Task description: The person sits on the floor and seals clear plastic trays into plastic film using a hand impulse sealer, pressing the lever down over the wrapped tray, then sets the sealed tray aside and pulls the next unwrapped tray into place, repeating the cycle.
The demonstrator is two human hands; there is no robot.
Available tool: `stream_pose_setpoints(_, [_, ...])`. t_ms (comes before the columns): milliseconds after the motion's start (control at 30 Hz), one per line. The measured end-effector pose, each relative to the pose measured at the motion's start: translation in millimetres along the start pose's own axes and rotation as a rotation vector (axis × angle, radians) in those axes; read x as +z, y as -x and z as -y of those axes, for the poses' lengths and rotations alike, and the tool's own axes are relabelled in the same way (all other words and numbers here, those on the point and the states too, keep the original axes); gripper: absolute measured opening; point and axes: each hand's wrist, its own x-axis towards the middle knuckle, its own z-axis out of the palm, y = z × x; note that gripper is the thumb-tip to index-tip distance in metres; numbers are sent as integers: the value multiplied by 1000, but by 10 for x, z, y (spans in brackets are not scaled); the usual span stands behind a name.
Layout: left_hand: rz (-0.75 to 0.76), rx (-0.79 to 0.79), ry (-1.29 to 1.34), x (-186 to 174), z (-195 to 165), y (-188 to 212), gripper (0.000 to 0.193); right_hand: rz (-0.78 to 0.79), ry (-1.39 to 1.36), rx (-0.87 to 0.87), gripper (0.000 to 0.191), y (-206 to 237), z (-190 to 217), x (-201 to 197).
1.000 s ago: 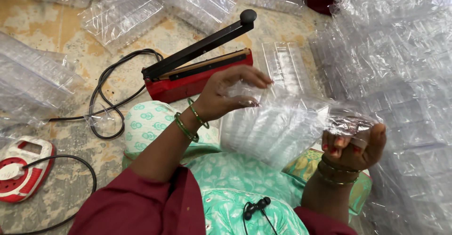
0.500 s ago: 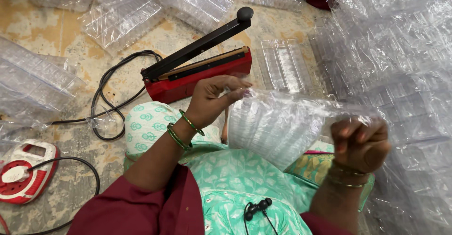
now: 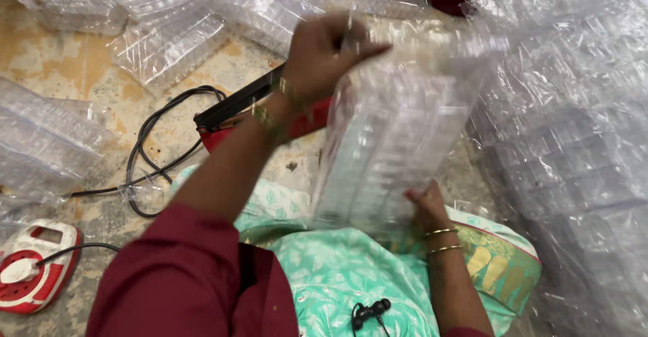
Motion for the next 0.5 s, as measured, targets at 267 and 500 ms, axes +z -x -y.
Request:
stream_pose_setpoints(267, [594, -246, -400, 390, 1257, -1486, 26, -237, -173, 82, 55, -316, -3, -214])
stream_pose_setpoints(500, [833, -590, -155, 887, 2328, -1624, 28, -434, -109, 353, 48, -408, -250, -226])
